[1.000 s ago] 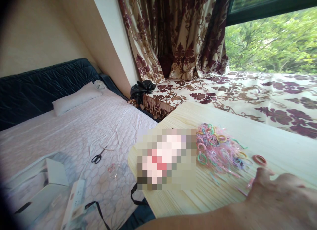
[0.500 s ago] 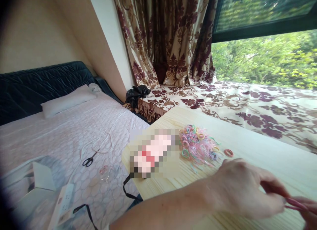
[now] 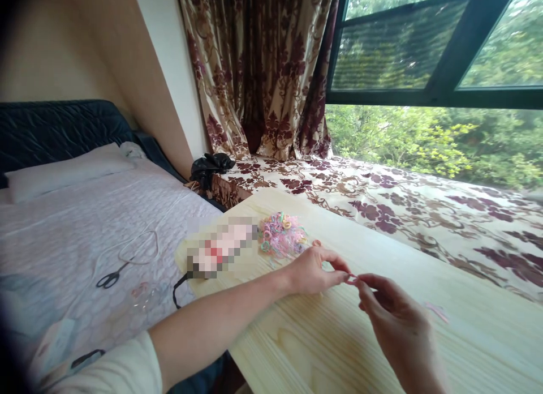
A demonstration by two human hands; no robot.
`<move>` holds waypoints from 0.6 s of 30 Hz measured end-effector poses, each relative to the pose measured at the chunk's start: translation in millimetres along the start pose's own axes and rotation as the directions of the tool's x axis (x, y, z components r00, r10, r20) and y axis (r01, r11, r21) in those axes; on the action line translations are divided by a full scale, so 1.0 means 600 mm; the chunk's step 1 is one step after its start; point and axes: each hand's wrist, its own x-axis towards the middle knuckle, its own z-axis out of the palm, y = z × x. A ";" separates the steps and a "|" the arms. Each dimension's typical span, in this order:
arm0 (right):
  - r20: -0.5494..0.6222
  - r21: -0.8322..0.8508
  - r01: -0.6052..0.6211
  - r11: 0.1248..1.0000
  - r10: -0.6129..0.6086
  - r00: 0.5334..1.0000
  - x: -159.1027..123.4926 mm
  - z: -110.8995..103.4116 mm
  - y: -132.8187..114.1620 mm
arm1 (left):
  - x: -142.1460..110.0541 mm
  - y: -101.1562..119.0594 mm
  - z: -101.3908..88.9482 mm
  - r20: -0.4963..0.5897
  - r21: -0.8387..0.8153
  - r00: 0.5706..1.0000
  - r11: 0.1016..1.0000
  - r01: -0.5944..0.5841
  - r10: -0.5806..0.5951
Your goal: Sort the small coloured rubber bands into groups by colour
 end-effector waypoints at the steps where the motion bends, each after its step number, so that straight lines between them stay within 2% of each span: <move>1: 0.028 0.042 -0.017 0.999 0.016 0.999 0.000 0.001 0.003 | 0.000 0.000 0.000 0.018 -0.012 1.000 1.000 0.020 -0.020; 4: 0.106 0.166 -0.067 0.984 0.050 0.993 0.004 0.004 0.021 | -0.003 0.003 -0.003 -0.017 -0.020 0.997 0.997 0.074 -0.075; 7: 0.091 0.208 -0.016 0.978 -0.003 0.996 0.006 0.008 0.038 | -0.006 0.006 -0.007 -0.059 -0.060 0.986 0.987 0.151 -0.154; 9: 0.100 0.188 0.009 0.982 -0.028 0.995 0.005 0.010 0.044 | -0.008 0.005 -0.007 -0.027 -0.094 0.973 0.969 0.226 -0.230; 15: 0.119 -0.017 0.061 0.998 -0.059 0.991 0.005 -0.003 0.048 | -0.011 0.006 -0.007 -0.056 -0.115 0.973 0.969 0.217 -0.224; 18: 0.154 -0.010 0.137 0.991 -0.134 0.979 0.004 -0.005 0.053 | -0.012 0.012 -0.007 -0.072 -0.032 0.980 0.983 0.183 -0.185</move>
